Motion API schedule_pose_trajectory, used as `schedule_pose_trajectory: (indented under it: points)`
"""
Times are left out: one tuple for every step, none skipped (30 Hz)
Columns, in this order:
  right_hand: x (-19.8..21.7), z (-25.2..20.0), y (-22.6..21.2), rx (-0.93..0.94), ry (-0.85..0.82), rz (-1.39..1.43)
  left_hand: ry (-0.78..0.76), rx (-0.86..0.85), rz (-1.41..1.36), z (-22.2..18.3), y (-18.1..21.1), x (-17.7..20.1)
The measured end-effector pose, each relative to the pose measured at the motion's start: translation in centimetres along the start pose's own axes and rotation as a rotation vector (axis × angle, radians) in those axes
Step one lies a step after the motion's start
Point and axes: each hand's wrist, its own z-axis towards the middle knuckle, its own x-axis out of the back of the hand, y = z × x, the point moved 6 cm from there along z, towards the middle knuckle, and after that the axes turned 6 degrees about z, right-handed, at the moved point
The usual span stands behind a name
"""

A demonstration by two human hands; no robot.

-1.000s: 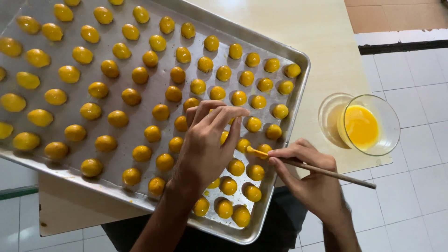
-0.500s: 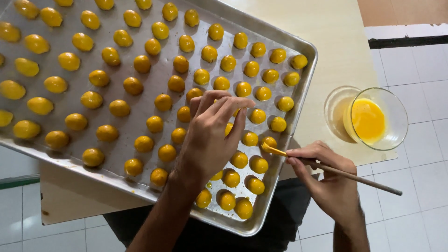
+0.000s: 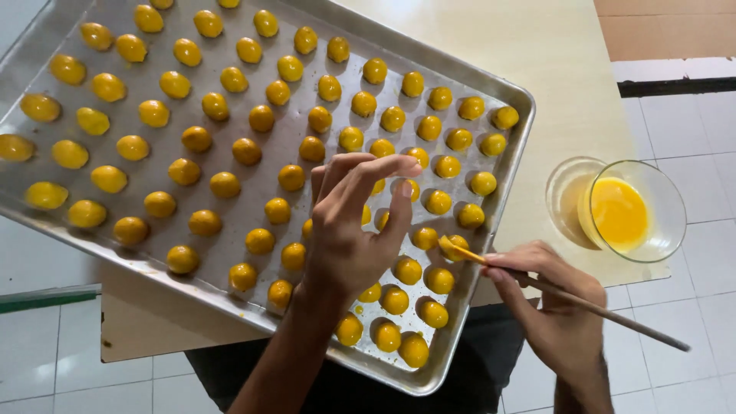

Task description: Applying egg wash to small cookies on a baking tray using a pastry brush.

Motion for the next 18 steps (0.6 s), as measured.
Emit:
schedule_pose_trajectory:
  points:
    - [0.6,-0.3,0.0,0.033,0.075,0.064,0.030,-0.008,-0.040,-0.1,0.1,0.4]
    - [0.7,-0.5,0.3,0.033,0.072,0.064,0.031,-0.006,-0.039,0.0,0.2,0.5]
    - [1.1,-0.7,0.7,0.018,0.107,0.055,0.041,-0.025,-0.036,0.0,0.4,0.7]
    - [1.5,-1.0,1.1,0.003,0.146,0.045,0.049,-0.047,-0.036,0.1,0.6,0.8]
    - [1.4,-1.1,1.1,0.001,0.149,0.044,0.047,-0.048,-0.038,0.1,0.6,0.7]
    - [1.2,-1.0,1.1,-0.016,0.136,0.046,-0.002,-0.087,-0.064,0.2,0.9,0.4]
    - [1.1,-0.9,1.1,-0.032,0.123,0.048,-0.051,-0.127,-0.090,0.3,1.1,0.0]
    - [1.0,-0.9,1.1,-0.030,0.123,0.048,-0.049,-0.129,-0.089,0.1,1.1,-0.4]
    - [1.0,-0.9,1.0,-0.003,0.126,0.045,-0.114,-0.177,-0.097,-0.1,1.3,-1.2]
    - [0.9,-0.9,0.9,0.024,0.130,0.045,-0.181,-0.225,-0.104,-0.4,1.5,-1.9]
    - [0.8,-1.0,0.9,0.025,0.132,0.047,-0.183,-0.229,-0.102,-0.5,2.0,-1.9]
    - [0.8,-1.0,0.9,0.022,0.128,0.037,-0.246,-0.259,-0.087,-0.6,2.6,-2.3]
    - [0.8,-1.1,1.0,0.020,0.124,0.028,-0.310,-0.289,-0.072,-0.8,3.2,-2.7]
    - [0.8,-1.0,0.9,0.017,0.125,0.028,-0.313,-0.289,-0.073,-0.9,3.6,-2.6]
    - [0.8,-0.9,0.9,0.010,0.108,0.031,-0.327,-0.310,-0.060,-1.0,4.1,-2.6]
    - [0.8,-0.7,0.9,0.007,0.091,0.033,-0.338,-0.335,-0.047,-1.0,4.5,-2.6]
    - [1.2,-0.7,0.9,0.008,0.094,0.034,-0.339,-0.338,-0.047,-1.1,4.9,-2.5]
    - [1.8,-0.8,0.8,0.044,0.125,-0.003,-0.338,-0.320,-0.064,-1.2,5.1,-2.3]
